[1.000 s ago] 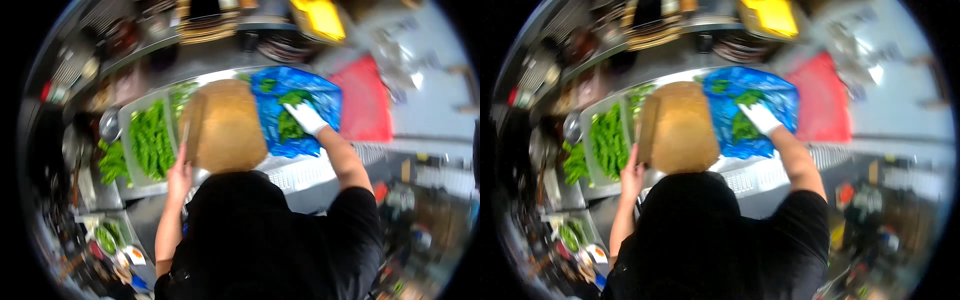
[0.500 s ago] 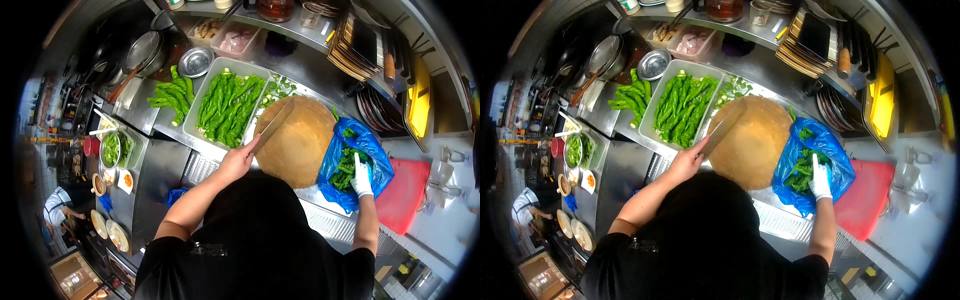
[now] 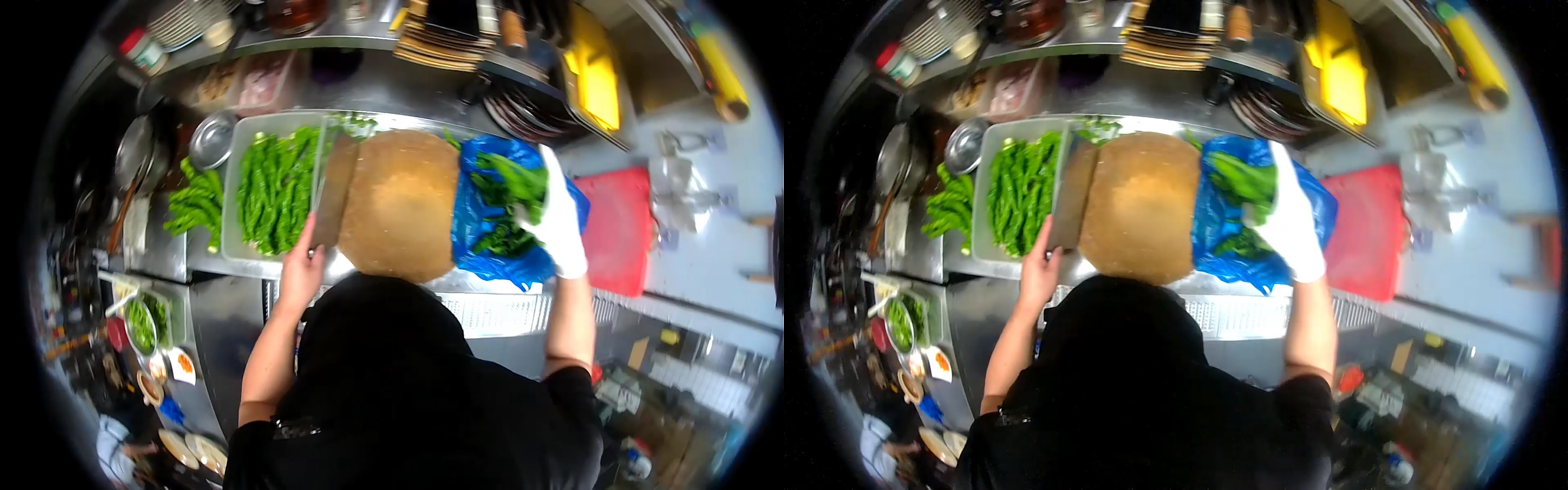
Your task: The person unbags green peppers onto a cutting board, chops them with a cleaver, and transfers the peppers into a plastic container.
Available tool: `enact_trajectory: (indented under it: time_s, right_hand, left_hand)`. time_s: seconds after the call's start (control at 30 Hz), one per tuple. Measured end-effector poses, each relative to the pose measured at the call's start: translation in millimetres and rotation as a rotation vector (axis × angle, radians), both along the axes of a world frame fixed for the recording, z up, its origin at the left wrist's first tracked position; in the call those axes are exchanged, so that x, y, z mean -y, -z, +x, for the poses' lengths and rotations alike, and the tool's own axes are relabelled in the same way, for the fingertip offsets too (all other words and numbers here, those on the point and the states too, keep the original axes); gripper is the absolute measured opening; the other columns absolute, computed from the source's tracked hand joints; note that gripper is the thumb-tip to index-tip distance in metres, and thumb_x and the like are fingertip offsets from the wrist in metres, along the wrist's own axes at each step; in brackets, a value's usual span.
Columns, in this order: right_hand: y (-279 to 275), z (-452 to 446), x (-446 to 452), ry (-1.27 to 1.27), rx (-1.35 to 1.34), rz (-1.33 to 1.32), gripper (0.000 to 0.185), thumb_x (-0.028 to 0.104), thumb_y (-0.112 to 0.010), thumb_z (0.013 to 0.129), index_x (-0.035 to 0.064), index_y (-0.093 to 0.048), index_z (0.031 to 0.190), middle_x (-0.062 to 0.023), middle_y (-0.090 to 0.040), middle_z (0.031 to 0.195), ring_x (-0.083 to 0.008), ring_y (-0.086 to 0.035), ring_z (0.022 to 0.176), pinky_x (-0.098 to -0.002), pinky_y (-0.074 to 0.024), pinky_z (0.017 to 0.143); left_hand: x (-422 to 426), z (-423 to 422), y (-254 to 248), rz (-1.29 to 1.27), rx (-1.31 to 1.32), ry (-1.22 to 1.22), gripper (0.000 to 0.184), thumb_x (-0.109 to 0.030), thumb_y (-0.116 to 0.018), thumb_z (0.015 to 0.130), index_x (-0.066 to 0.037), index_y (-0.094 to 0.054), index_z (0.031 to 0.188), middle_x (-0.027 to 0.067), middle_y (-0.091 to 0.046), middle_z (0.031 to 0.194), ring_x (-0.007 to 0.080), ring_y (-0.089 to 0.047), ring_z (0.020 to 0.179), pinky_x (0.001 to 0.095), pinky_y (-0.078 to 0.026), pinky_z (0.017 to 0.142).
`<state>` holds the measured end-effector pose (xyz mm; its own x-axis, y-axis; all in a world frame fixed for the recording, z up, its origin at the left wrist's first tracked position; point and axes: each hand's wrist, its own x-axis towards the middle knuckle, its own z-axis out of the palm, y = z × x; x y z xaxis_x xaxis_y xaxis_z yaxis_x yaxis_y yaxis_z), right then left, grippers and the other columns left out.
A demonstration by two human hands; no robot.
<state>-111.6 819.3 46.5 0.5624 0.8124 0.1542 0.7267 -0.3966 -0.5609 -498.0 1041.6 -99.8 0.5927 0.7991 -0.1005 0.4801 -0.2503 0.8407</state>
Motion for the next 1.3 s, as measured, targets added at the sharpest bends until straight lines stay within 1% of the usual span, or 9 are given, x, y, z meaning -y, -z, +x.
enact_trajectory:
  time_s: [0.13, 0.27, 0.3, 0.4, 0.5, 0.7, 0.9, 1.03, 1.3]
  right_hand:
    - [30, -53, -67, 0.006, -0.015, -0.168, 0.106, 0.016, -0.083, 0.078, -0.0002, -0.029, 0.168, -0.0288, -0.073, 0.119, -0.0393, -0.075, 0.105, -0.0454, -0.0594, 0.094]
    - [151, -76, -110, -0.076, 0.156, -0.334, 0.116, 0.029, -0.091, 0.075, -0.0022, -0.028, 0.167, -0.0322, -0.062, 0.143, -0.0459, -0.065, 0.125, -0.0488, -0.053, 0.106]
    - [164, -78, -110, -0.103, 0.23, -0.334, 0.113, 0.031, -0.092, 0.075, -0.0015, -0.032, 0.165, -0.0319, -0.054, 0.152, -0.0484, -0.057, 0.136, -0.0521, -0.0443, 0.117]
    - [167, -79, -99, -0.063, 0.263, -0.209, 0.109, 0.032, -0.092, 0.076, -0.0017, -0.035, 0.163, -0.0329, -0.053, 0.153, -0.0473, -0.053, 0.14, -0.0546, -0.0389, 0.121]
    - [160, -72, -81, -0.138, 0.267, -0.12, 0.092, 0.03, -0.09, 0.078, 0.0017, -0.049, 0.156, -0.0292, -0.053, 0.153, -0.0474, -0.048, 0.145, -0.0561, -0.0361, 0.123]
    - [172, -69, -65, -0.205, 0.262, -0.092, 0.051, 0.019, -0.082, 0.086, 0.0091, -0.07, 0.134, -0.0228, -0.058, 0.15, -0.0462, -0.048, 0.145, -0.0567, -0.0347, 0.125]
    - [164, -68, -78, -0.181, 0.258, 0.098, 0.024, 0.017, -0.078, 0.089, 0.0108, -0.073, 0.112, -0.0141, -0.073, 0.113, -0.0349, -0.068, 0.113, -0.0499, -0.0493, 0.108]
    - [119, -88, -92, -0.185, 0.253, 0.021, 0.011, 0.019, -0.076, 0.09, 0.0104, -0.07, 0.093, -0.0117, -0.071, 0.086, -0.034, -0.072, 0.08, -0.0465, -0.0554, 0.077]
    - [163, -115, -114, -0.189, 0.301, -0.158, 0.011, 0.019, -0.078, 0.086, 0.0109, -0.071, 0.09, -0.0115, -0.07, 0.083, -0.0336, -0.072, 0.079, -0.0473, -0.0549, 0.076]
  left_hand:
    - [-1, 6, 0, -0.061, -0.014, -0.047, 0.079, 0.002, -0.067, 0.099, -0.023, -0.04, 0.169, 0.0164, -0.069, 0.08, 0.0171, -0.051, 0.059, 0.0321, -0.05, 0.063]
    - [1, 8, -18, 0.012, -0.099, -0.034, 0.078, 0.001, -0.068, 0.1, -0.023, -0.041, 0.169, 0.0141, -0.056, 0.067, 0.0169, -0.047, 0.056, 0.0327, -0.048, 0.06]
    - [1, 7, -19, 0.025, -0.105, -0.025, 0.078, 0.0, -0.068, 0.1, -0.024, -0.041, 0.169, 0.0147, -0.056, 0.068, 0.0169, -0.047, 0.056, 0.033, -0.048, 0.06]
    - [5, 2, -25, 0.009, -0.181, -0.009, 0.077, -0.003, -0.068, 0.1, -0.026, -0.042, 0.168, 0.0197, -0.063, 0.074, 0.0219, -0.054, 0.058, 0.0353, -0.051, 0.063]
    - [9, 2, -25, -0.016, -0.257, 0.029, 0.077, -0.003, -0.068, 0.099, -0.024, -0.041, 0.168, 0.0244, -0.071, 0.087, 0.0329, -0.069, 0.072, 0.0403, -0.057, 0.074]
    - [12, -1, -7, 0.168, -0.142, 0.129, 0.075, -0.001, -0.066, 0.099, -0.019, -0.041, 0.167, 0.0269, -0.074, 0.116, 0.0438, -0.074, 0.1, 0.0484, -0.06, 0.087]
    - [9, 3, -16, 0.216, -0.167, 0.119, 0.076, 0.0, -0.067, 0.099, -0.019, -0.041, 0.167, 0.0257, -0.075, 0.113, 0.0431, -0.074, 0.097, 0.0482, -0.06, 0.087]
    - [8, 1, -24, 0.337, -0.095, 0.089, 0.075, 0.0, -0.066, 0.099, -0.02, -0.042, 0.167, 0.0238, -0.074, 0.105, 0.0431, -0.073, 0.091, 0.0497, -0.06, 0.082]
    - [12, -13, -29, 0.402, -0.344, 0.277, 0.077, -0.002, -0.064, 0.096, -0.025, -0.043, 0.167, 0.0207, -0.067, 0.089, 0.0432, -0.07, 0.074, 0.0558, -0.058, 0.07]
